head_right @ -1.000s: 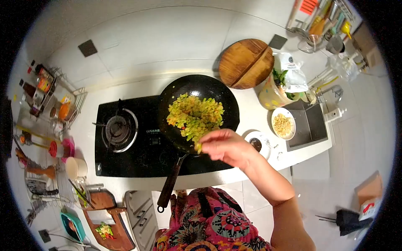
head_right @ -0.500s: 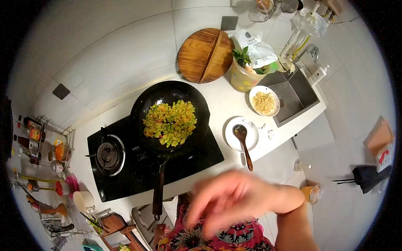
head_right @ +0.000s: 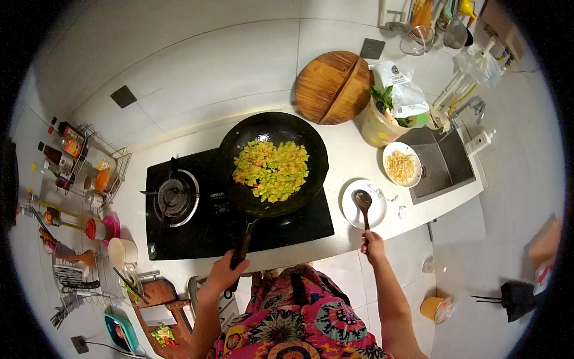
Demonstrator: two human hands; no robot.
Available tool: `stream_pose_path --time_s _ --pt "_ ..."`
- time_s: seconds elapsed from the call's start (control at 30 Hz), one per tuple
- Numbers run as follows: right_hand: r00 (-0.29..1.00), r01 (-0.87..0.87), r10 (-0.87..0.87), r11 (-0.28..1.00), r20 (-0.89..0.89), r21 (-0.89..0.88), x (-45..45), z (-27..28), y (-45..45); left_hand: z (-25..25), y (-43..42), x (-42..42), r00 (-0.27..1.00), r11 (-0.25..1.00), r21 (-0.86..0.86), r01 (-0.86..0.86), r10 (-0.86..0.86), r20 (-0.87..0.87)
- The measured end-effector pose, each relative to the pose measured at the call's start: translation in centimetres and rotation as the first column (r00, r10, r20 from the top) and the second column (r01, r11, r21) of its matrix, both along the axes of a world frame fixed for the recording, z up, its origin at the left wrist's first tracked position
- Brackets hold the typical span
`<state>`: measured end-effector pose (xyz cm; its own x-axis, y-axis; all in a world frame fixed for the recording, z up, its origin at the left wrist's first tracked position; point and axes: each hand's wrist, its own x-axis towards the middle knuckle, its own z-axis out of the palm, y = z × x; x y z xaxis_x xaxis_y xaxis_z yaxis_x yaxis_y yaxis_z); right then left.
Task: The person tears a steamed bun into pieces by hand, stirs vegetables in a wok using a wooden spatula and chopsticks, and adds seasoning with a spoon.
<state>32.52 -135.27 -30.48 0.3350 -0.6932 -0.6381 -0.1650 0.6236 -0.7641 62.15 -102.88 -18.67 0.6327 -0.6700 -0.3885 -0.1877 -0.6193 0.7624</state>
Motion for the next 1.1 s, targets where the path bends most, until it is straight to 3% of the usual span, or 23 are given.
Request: stream_pose_path --time_s 0.1,0.13,0.17,0.2,0.27,0.3,0.33,0.37,0.43,0.47,0.5,0.6,0.67,0.73,0.8,0.87,0.9,0.93,0.97,1.0,1.03,1.07,1.1 --pt "0.987 -0.114 0.077 0.954 -0.139 -0.279 3.1 8.4 1.1 1.5 -0.7 0.1 0.967 0.997 0.063 0.037 -0.02 -0.254" --pt "0.971 -0.219 0.152 0.876 -0.185 -0.43 4.3 11.1 1.4 1.1 -0.6 0.1 0.973 0.999 0.039 0.034 -0.024 -0.229" --pt "0.896 -0.438 0.262 0.648 -0.357 -0.623 6.2 14.3 1.5 0.1 -0.7 0.1 0.979 1.0 0.011 0.03 -0.027 -0.2" --pt "0.785 -0.619 0.298 0.344 -0.543 -0.706 7.9 17.0 2.1 -0.8 -0.2 -0.1 0.984 1.0 -0.008 0.029 -0.03 -0.178" --pt "0.576 -0.782 0.206 -0.145 -0.791 -0.606 11.7 20.3 3.2 -2.5 0.2 0.0 0.997 0.998 -0.056 0.031 -0.035 -0.065" --pt "0.284 -0.915 0.22 -0.229 -0.933 -0.332 13.9 22.4 4.5 -2.8 0.5 0.0 0.999 0.997 -0.075 0.033 -0.034 -0.01" --pt "0.084 -0.926 0.188 -0.347 -0.979 -0.146 16.1 23.3 5.8 -2.1 0.7 0.2 0.999 0.998 -0.05 0.03 -0.031 -0.027" --pt "0.045 -0.881 0.151 -0.461 -0.988 -0.11 17.6 22.2 6.5 -0.9 0.6 0.3 0.999 0.999 -0.023 0.025 -0.026 -0.047" --pt "0.135 -0.783 -0.003 -0.613 -0.991 -0.105 21.0 18.3 6.6 0.2 0.5 0.3 0.998 1.0 -0.005 0.02 -0.02 -0.056" --pt "0.148 -0.786 -0.173 -0.618 -0.974 -0.01 23.1 16.5 6.0 0.3 0.6 0.3 0.999 1.0 -0.007 0.025 -0.025 -0.046" --pt "0.236 -0.791 -0.211 -0.609 -0.949 -0.061 24.8 16.0 4.5 0.5 0.5 0.3 0.999 0.999 -0.01 0.031 -0.032 -0.036" --pt "0.284 -0.815 -0.101 -0.549 -0.953 -0.184 26.0 18.2 0.7 -0.9 0.8 0.1 0.999 0.999 -0.034 0.011 -0.013 -0.037" --pt "0.084 -0.842 -0.096 -0.539 -0.992 -0.019 23.7 23.2 1.3 -0.4 0.6 0.0 0.995 0.999 -0.021 -0.027 0.025 -0.101" --pt "-0.181 -0.782 -0.167 -0.573 -0.969 0.245 21.8 24.5 1.7 0.9 0.1 0.1 0.982 0.999 0.015 -0.053 0.054 -0.18" --pt "-0.094 -0.791 -0.175 -0.585 -0.98 0.18 21.5 20.8 1.4 2.6 -0.2 0.2 0.961 0.995 0.084 -0.048 0.069 -0.268" --pt "0.122 -0.831 -0.123 -0.555 -0.985 -0.034 23.7 17.3 -0.5 2.4 0.0 0.3 0.969 0.997 0.08 -0.022 0.041 -0.242" --pt "0.158 -0.893 -0.003 -0.428 -0.987 -0.141 25.4 16.8 -2.0 2.1 0.0 0.4 0.973 0.997 0.074 -0.015 0.031 -0.231" --pt "0.22 -0.855 0.182 -0.438 -0.958 -0.279 26.5 14.5 -5.8 1.4 0.0 0.4 0.981 0.998 0.056 -0.02 0.031 -0.191" --pt "0.232 -0.899 0.362 -0.274 -0.903 -0.341 26.9 17.6 -5.6 0.5 0.2 0.3 0.988 0.999 0.039 -0.023 0.029 -0.153" --pt "0.081 -0.679 0.282 -0.687 -0.956 -0.26 27.0 19.6 -7.1 -0.1 0.3 0.2 0.993 0.999 0.026 -0.021 0.024 -0.118" --pt "-0.024 -0.939 0.358 -0.329 -0.934 -0.102 26.7 21.2 -7.7 -0.4 0.4 0.2 0.993 1.0 0.01 -0.017 0.018 -0.118" --pt "-0.081 -0.989 0.46 0.074 -0.884 0.129 26.8 24.6 -6.3 -0.7 0.4 0.2 0.993 1.0 -0.008 -0.016 0.015 -0.116" --pt "-0.078 -0.989 0.448 0.079 -0.891 0.126 27.0 24.2 -6.8 -0.8 0.4 0.2 0.993 1.0 -0.025 -0.018 0.015 -0.116"
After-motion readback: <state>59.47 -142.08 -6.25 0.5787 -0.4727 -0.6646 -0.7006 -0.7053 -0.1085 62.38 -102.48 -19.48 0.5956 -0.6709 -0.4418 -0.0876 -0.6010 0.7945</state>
